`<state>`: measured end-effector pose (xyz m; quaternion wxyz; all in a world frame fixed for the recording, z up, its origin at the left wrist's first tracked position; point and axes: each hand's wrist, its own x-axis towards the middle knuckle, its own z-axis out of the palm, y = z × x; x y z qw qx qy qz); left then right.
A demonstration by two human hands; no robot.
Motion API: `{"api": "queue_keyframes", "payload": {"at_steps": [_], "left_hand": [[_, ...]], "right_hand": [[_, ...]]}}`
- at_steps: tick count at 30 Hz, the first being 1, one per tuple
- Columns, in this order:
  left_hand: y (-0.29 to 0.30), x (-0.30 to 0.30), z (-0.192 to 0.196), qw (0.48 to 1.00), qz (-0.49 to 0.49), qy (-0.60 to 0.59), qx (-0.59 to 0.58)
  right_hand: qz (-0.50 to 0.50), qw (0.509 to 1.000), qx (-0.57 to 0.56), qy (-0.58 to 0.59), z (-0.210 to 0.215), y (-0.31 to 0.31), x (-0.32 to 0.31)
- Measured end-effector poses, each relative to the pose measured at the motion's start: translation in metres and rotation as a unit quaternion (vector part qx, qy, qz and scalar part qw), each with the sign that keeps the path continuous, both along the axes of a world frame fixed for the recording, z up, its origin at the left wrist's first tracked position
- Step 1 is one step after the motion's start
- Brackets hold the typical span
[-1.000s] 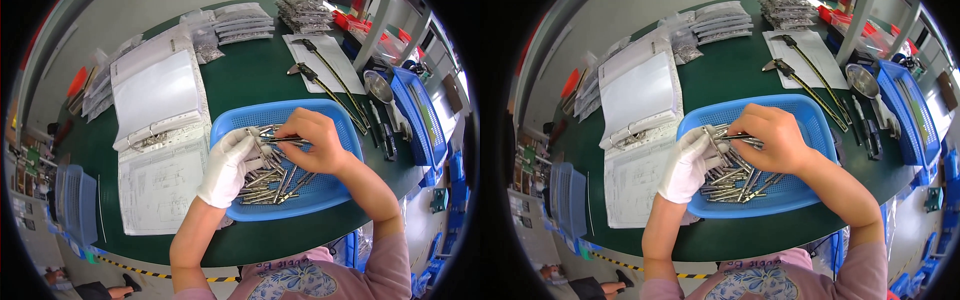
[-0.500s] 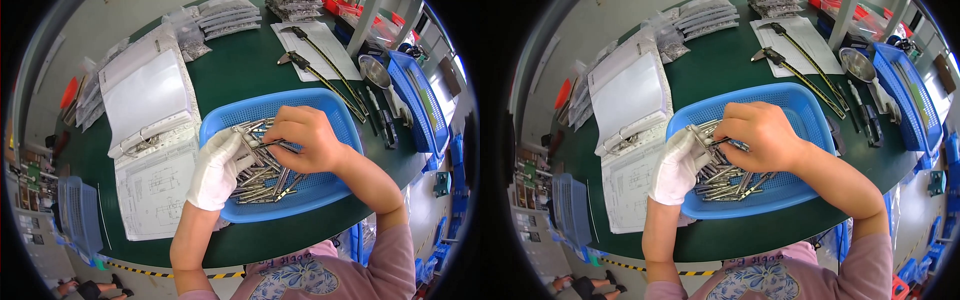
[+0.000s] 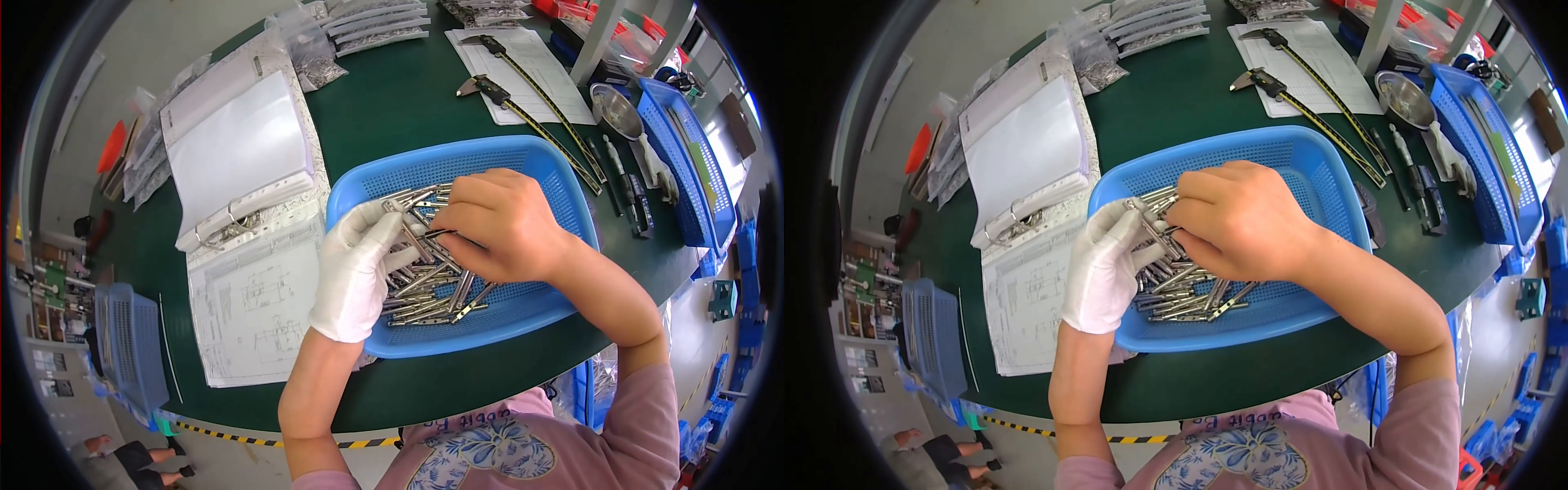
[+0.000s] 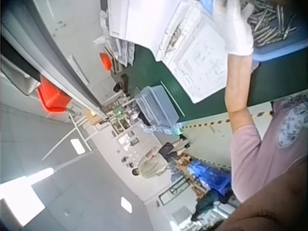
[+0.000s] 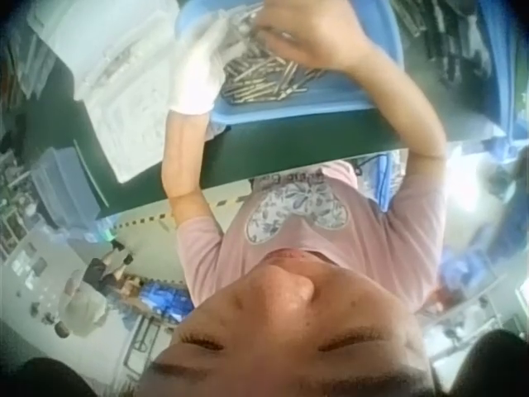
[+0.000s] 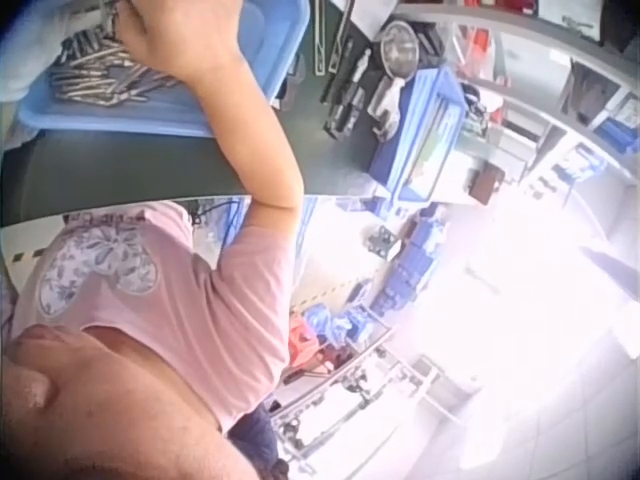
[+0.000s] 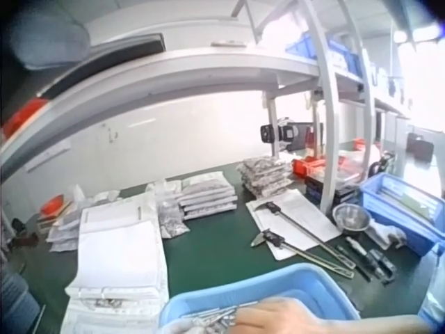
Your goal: Inspecting and sorting small metal rods from a basket at a factory workbench.
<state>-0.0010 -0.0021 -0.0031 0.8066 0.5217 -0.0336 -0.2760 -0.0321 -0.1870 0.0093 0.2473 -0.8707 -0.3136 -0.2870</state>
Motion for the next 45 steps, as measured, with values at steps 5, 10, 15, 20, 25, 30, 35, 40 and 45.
{"api": "queue_keyframes", "payload": {"at_steps": [5,10,15,20,25,30,35,40,45], "left_hand": [[0.000,0.001,-0.001,0.999,-0.018,-0.019,0.029],[0.001,-0.003,0.000,0.999,0.017,-0.030,0.023],[-0.002,-0.003,0.001,0.999,-0.006,-0.025,0.034],[0.002,-0.002,0.001,0.999,-0.002,-0.038,0.036],[-0.002,-0.001,0.001,0.998,-0.002,-0.049,0.029],[0.000,0.001,-0.002,0.999,0.015,-0.042,0.029],[-0.001,0.002,-0.004,0.999,0.015,-0.042,0.022],[-0.003,0.001,-0.001,0.999,0.000,-0.035,0.014],[0.000,0.002,-0.003,0.998,0.016,-0.044,0.031]], "right_hand": [[-0.048,0.993,-0.097,0.052,0.001,0.000,-0.002],[-0.050,0.993,-0.040,0.101,0.003,0.007,-0.005],[-0.037,0.989,-0.067,0.126,0.011,0.001,-0.006],[-0.030,0.978,0.067,0.194,0.014,0.009,-0.005],[-0.030,0.984,-0.077,0.156,0.006,-0.018,-0.001],[-0.005,0.986,0.056,0.160,0.010,0.000,0.000],[0.012,0.987,-0.071,0.141,0.008,-0.011,0.001],[0.022,0.985,-0.017,0.168,0.008,-0.020,-0.001],[0.007,0.990,0.033,0.140,0.008,-0.001,0.001]]}}
